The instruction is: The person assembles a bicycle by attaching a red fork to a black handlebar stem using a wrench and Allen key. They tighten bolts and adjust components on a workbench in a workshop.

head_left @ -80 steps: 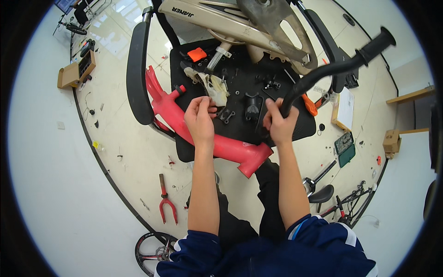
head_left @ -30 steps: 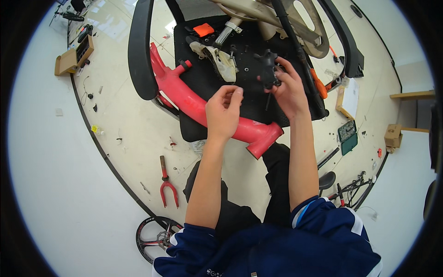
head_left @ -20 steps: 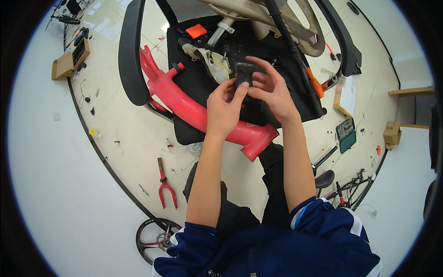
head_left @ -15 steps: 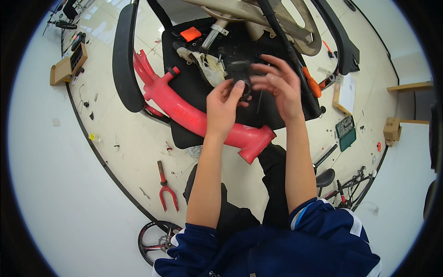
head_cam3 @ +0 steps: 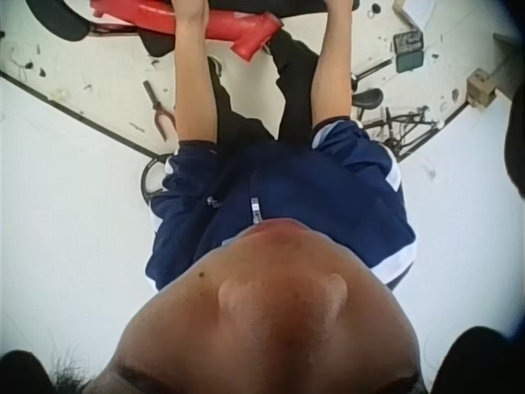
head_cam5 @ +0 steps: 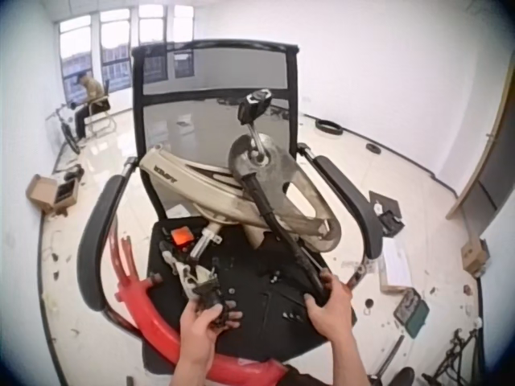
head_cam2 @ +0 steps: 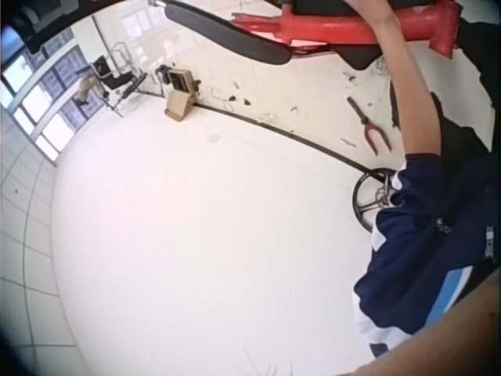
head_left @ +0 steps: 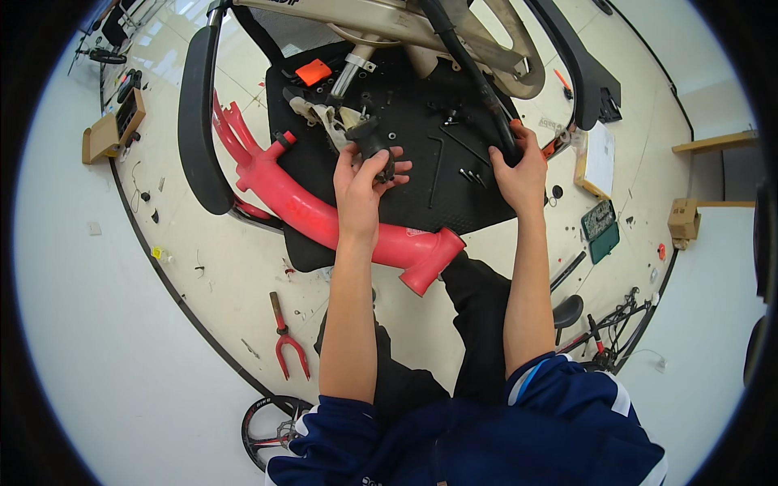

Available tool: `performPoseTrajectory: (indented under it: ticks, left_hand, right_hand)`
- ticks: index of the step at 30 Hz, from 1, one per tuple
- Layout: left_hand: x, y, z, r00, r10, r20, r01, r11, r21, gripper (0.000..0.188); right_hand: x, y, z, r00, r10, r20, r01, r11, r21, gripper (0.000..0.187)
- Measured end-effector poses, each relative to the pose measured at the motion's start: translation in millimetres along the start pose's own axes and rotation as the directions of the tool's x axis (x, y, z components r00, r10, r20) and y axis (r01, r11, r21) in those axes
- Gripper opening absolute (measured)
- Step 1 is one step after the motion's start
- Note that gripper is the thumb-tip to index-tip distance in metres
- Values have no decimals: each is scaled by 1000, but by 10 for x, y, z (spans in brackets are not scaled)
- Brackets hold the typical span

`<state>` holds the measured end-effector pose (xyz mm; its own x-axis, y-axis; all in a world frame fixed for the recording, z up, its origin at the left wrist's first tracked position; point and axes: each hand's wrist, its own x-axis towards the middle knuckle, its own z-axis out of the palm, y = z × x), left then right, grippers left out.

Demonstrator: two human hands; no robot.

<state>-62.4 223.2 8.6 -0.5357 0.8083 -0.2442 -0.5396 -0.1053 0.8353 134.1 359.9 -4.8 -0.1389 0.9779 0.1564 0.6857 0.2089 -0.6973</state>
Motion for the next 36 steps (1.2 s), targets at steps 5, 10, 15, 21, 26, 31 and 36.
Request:
performPoseTrajectory:
  ticks: [5, 10, 15, 21, 26, 31, 36]
  left_hand:
    - [15, 1, -15, 998, -20, 57, 25, 996, -84, 36]
    - [13, 32, -12, 991, 51, 125, -55, 998, 29, 46]
    - [-188, -83, 123, 908, -12, 419, -12, 998, 55, 67]
    - [-234, 84, -63, 902, 69, 426, -147, 977, 153, 53]
    - [-279, 99, -145, 922, 57, 383, -190, 929, 316, 42]
    - [-268, 16, -140, 937, 37, 348, -152, 939, 309, 37]
    - [-252, 47, -143, 953, 46, 300, -140, 944, 299, 34]
  right_hand:
    - [24, 37, -13, 996, -20, -86, 21, 1000, 16, 41]
    - [-137, -290, 5, 998, -39, -44, 53, 923, 382, 31]
    - [-509, -677, 297, 913, -175, 370, -146, 706, 693, 41]
    - [-401, -711, 114, 907, 3, 422, -242, 822, 516, 34]
    - [-293, -275, 270, 972, -161, 171, 118, 964, 239, 46]
    - [-286, -356, 279, 955, 56, 292, -228, 771, 595, 39]
    - [-277, -377, 319, 931, -80, 357, -211, 678, 704, 33]
